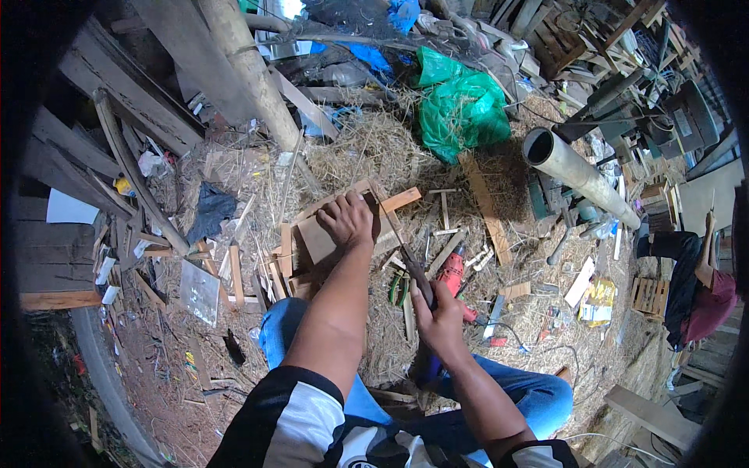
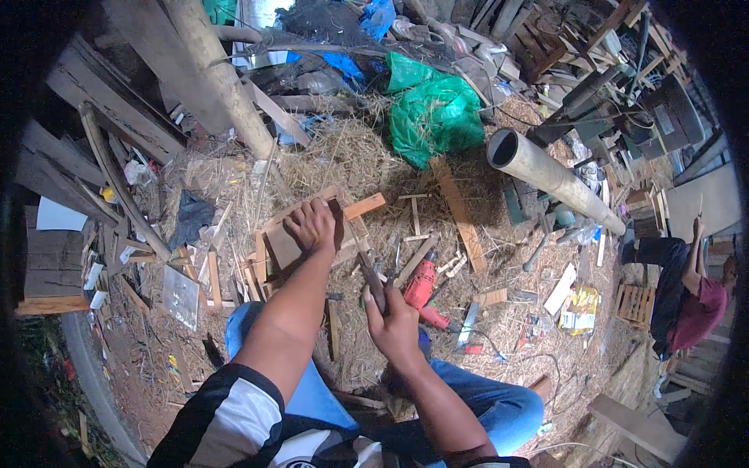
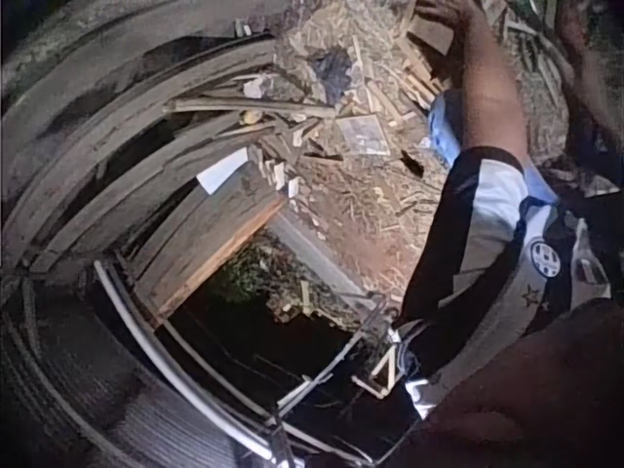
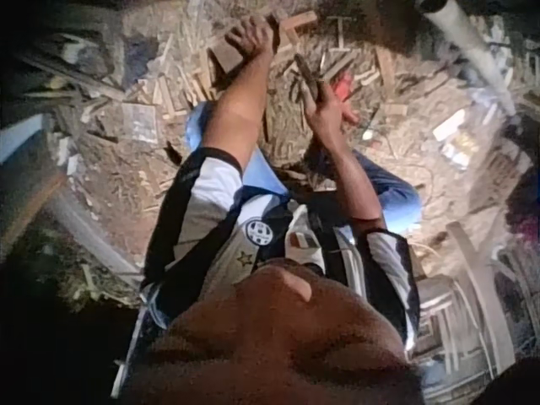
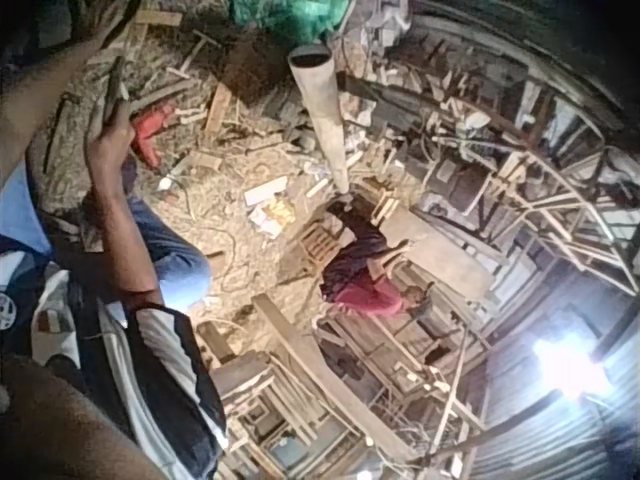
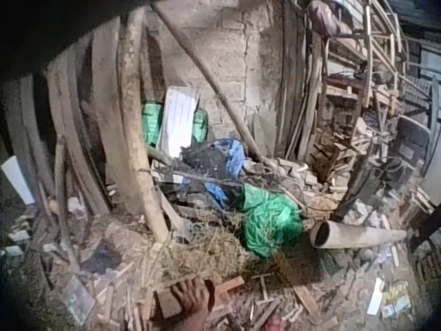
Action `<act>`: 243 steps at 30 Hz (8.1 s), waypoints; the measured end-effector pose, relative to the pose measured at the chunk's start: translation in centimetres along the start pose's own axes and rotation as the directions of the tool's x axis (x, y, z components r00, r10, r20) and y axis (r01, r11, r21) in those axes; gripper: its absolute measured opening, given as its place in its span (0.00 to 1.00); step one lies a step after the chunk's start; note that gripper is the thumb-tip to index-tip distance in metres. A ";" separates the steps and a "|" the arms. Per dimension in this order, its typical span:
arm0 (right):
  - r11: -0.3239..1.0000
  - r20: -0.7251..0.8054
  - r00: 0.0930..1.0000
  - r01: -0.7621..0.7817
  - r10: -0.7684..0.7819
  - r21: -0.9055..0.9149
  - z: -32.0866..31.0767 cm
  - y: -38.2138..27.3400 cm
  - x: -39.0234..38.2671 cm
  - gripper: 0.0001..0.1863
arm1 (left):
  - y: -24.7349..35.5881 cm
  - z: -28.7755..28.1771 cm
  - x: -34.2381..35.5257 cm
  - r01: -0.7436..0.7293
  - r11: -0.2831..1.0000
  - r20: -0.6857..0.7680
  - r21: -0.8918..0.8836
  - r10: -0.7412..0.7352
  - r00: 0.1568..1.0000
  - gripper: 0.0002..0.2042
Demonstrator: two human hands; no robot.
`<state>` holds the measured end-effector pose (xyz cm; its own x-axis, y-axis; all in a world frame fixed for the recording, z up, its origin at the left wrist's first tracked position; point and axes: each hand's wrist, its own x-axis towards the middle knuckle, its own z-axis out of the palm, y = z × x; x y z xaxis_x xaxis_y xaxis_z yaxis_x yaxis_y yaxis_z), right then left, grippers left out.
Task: The person assembles a wooden box, applying glue to wooden strips, positioning them onto the box frame, and sawing off excess wood before hammering pieces into place.
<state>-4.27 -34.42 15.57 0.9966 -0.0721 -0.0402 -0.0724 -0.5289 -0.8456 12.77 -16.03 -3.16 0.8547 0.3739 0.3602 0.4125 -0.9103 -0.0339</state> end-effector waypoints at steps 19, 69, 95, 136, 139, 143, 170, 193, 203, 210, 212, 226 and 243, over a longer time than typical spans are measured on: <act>0.997 0.055 0.997 -0.044 0.048 -0.066 0.8 -0.7 2.2 0.13 | 0.8 0.3 0.4 0.019 1.000 0.023 0.020 -0.020 1.000 0.13; 0.997 0.074 0.994 -0.075 0.077 -0.020 1.4 -0.7 2.8 0.14 | 0.5 0.2 0.6 0.046 0.999 0.107 0.019 -0.048 0.993 0.12; 0.997 0.063 0.997 -0.042 0.046 -0.064 -2.6 -1.3 0.8 0.16 | 0.4 2.4 1.0 0.099 0.995 0.133 -0.006 -0.098 0.986 0.14; 0.994 0.063 0.995 -0.068 0.074 -0.087 2.9 2.0 5.1 0.15 | 1.4 0.6 0.3 0.109 0.994 0.262 -0.006 -0.103 0.959 0.13; 0.996 0.074 0.994 -0.071 0.075 -0.063 0.1 1.4 2.9 0.15 | 1.4 0.4 0.9 0.123 0.992 0.239 -0.032 -0.112 0.965 0.13; 0.999 0.081 0.997 0.002 0.002 -0.039 -0.4 1.5 0.5 0.15 | 0.3 0.6 0.8 0.104 0.994 0.152 0.016 -0.105 0.983 0.13; 0.999 0.114 0.993 -0.031 0.029 0.010 -4.2 1.1 -0.1 0.15 | 0.7 -0.1 1.5 0.155 0.988 0.195 -0.019 -0.148 0.969 0.14; 0.990 0.107 0.992 -0.057 0.071 -0.132 1.3 -0.5 7.2 0.18 | 0.5 2.9 0.4 0.046 0.999 0.074 -0.030 -0.044 0.996 0.14; 0.990 0.092 0.993 -0.065 0.076 -0.123 2.1 0.8 7.6 0.18 | 0.5 4.3 -0.9 0.025 0.998 0.008 -0.053 -0.024 1.000 0.12; 0.997 0.010 0.998 0.055 -0.054 -0.051 -0.6 -0.4 2.7 0.19 | -0.4 1.5 1.2 0.104 0.994 0.107 0.042 -0.108 0.988 0.12; 0.997 -0.008 1.000 0.004 -0.005 -0.074 2.4 2.0 6.0 0.18 | 0.3 2.0 -0.5 0.075 0.997 0.133 -0.009 -0.073 0.988 0.13; 0.999 0.101 0.994 -0.046 0.047 -0.007 0.6 3.6 3.3 0.18 | 1.4 -1.6 1.3 0.147 0.989 0.264 -0.019 -0.136 0.955 0.16; 0.995 0.069 0.997 -0.016 0.022 -0.094 2.8 3.7 6.5 0.17 | 1.8 -0.7 1.5 0.152 0.986 0.272 -0.063 -0.129 0.954 0.14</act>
<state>2.06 -34.49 10.68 0.9951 -0.0254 -0.0954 -0.0913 -0.6052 -0.7908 14.56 -17.26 -2.07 0.8475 0.5224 0.0942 0.5166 -0.8525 0.0801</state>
